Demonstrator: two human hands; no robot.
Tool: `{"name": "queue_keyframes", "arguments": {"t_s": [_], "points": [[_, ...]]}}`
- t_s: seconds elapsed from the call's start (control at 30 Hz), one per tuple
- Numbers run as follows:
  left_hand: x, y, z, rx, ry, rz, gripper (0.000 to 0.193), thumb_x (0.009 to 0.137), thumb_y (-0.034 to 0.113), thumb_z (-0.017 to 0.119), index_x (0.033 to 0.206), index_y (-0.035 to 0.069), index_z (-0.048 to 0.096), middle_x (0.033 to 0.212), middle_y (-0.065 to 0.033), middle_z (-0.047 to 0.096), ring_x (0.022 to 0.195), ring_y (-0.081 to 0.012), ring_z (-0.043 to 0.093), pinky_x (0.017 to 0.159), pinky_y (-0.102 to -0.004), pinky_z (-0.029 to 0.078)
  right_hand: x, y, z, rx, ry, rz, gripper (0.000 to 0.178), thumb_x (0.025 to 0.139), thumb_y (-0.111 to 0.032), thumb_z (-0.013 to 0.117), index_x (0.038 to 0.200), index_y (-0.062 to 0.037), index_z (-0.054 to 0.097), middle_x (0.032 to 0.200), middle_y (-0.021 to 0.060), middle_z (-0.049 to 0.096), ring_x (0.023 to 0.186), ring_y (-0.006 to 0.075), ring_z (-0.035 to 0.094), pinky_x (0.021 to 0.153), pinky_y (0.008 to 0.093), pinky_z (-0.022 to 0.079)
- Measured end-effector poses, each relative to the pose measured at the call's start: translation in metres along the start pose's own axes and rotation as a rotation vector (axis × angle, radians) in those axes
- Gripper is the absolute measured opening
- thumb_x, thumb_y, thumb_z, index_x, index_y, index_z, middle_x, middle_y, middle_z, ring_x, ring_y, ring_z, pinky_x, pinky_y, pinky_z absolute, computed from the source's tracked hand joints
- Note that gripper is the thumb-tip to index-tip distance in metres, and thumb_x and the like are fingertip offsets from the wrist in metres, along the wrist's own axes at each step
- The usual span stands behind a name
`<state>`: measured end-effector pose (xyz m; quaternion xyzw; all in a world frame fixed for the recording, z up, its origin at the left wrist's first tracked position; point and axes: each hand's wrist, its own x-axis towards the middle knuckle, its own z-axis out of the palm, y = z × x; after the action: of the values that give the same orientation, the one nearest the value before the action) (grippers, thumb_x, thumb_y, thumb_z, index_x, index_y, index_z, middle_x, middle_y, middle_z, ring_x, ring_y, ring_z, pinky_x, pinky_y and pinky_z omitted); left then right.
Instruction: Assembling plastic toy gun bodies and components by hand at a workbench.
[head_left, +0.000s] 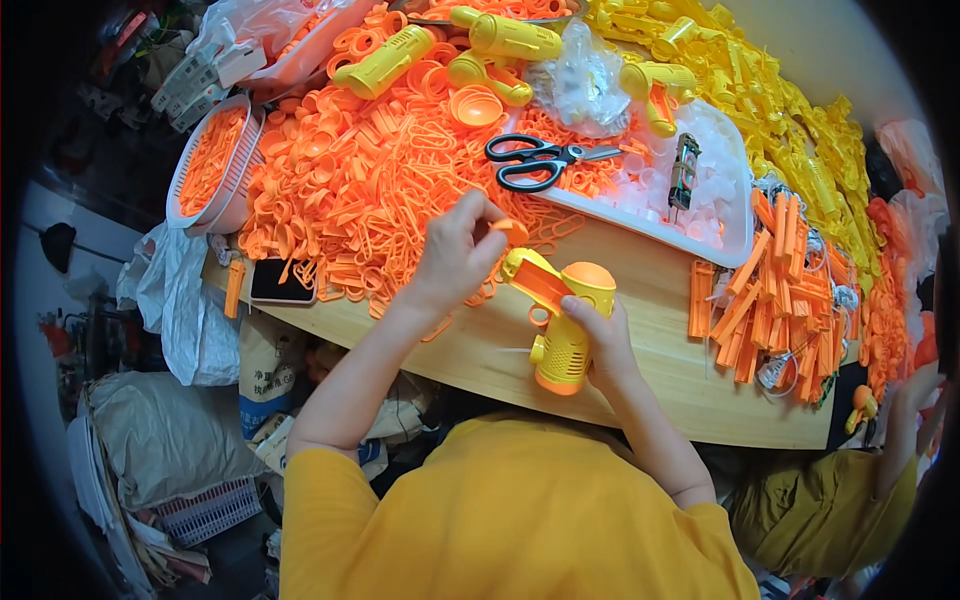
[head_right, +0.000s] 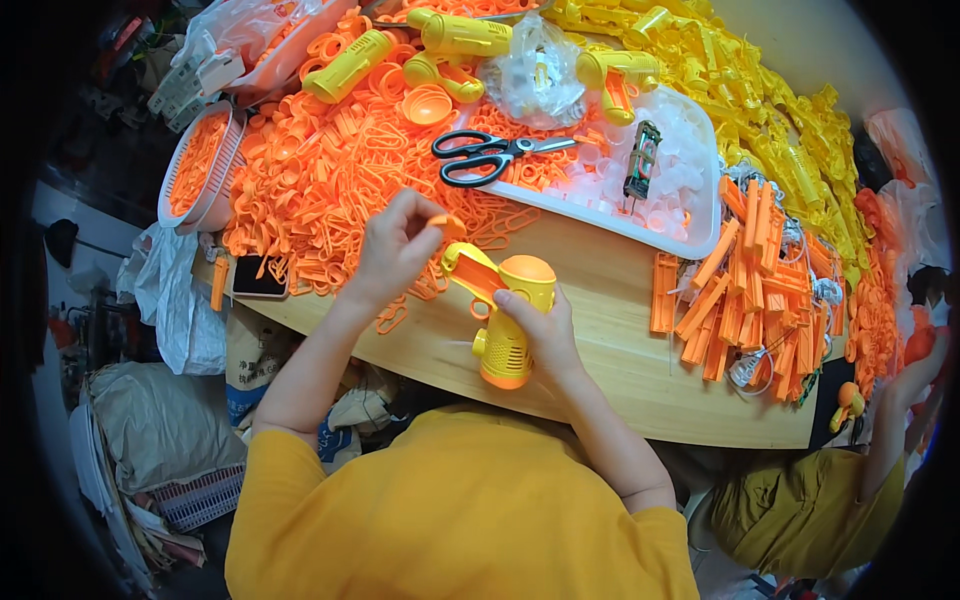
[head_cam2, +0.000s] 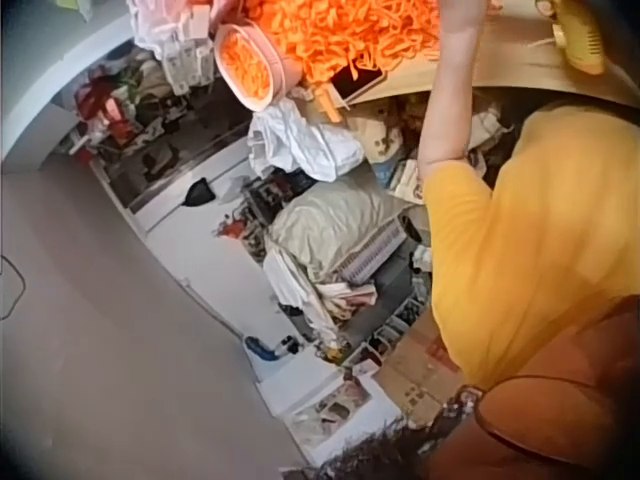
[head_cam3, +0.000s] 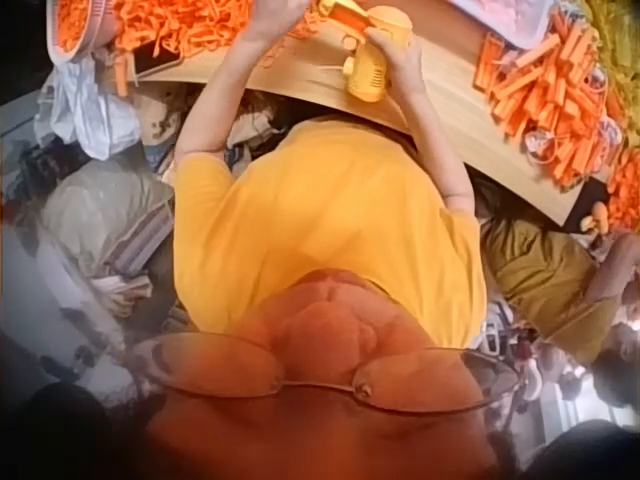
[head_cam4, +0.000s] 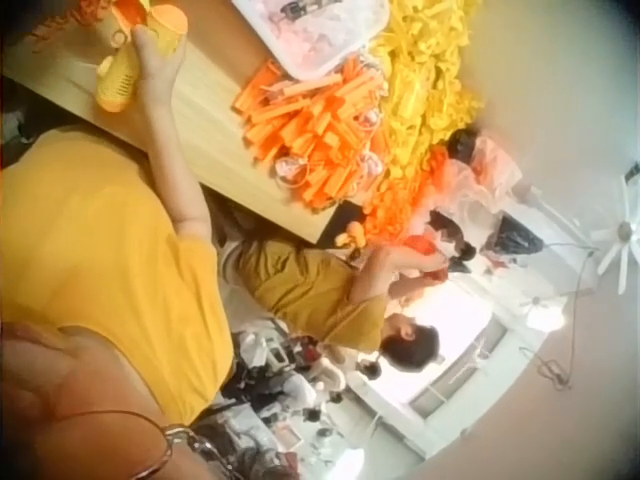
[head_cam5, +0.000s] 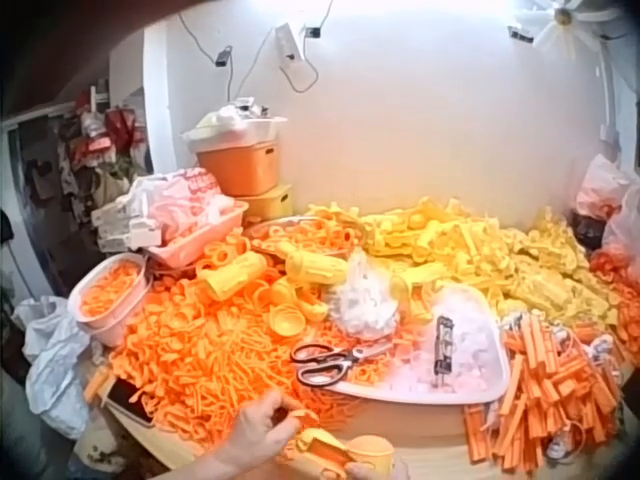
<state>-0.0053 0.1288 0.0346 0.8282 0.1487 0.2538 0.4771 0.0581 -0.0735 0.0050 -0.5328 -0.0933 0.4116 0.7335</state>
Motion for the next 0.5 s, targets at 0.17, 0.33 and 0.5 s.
{"name": "queue_keyframes", "arguments": {"t_s": [0.17, 0.33, 0.5], "points": [[-0.021, 0.003, -0.004, -0.363, -0.200, -0.317, 0.032, 0.086, 0.001, 0.058, 0.119, 0.001, 0.059, 0.091, -0.0030, 0.065, 0.071, -0.0047, 0.057, 0.064, -0.0193, 0.047, -0.006, -0.005, 0.000, 0.178, -0.082, 0.139, 0.052, 0.081, -0.032, 0.066, 0.119, -0.0026, 0.047, 0.097, 0.0138, 0.061, 0.079, 0.0220, 0.065, 0.068, 0.0377, 0.057], [-0.032, -0.001, -0.009, -0.661, -0.292, -0.438, 0.036, 0.085, 0.004, 0.063, 0.120, 0.001, 0.058, 0.094, -0.0029, 0.065, 0.074, -0.0066, 0.057, 0.065, -0.0209, 0.049, -0.008, -0.002, -0.005, 0.291, -0.068, 0.209, 0.053, 0.081, -0.034, 0.065, 0.120, -0.0032, 0.047, 0.100, 0.0142, 0.061, 0.082, 0.0224, 0.065, 0.070, 0.0391, 0.057], [-0.055, -0.007, 0.007, -0.619, -0.112, -0.058, 0.035, 0.086, 0.005, 0.064, 0.121, 0.002, 0.059, 0.089, -0.0006, 0.063, 0.077, -0.0072, 0.057, 0.070, -0.0217, 0.048, -0.011, 0.000, -0.006, 0.377, -0.083, 0.286, 0.053, 0.081, -0.034, 0.066, 0.121, -0.0036, 0.046, 0.101, 0.0152, 0.061, 0.085, 0.0233, 0.064, 0.072, 0.0403, 0.056]]}}
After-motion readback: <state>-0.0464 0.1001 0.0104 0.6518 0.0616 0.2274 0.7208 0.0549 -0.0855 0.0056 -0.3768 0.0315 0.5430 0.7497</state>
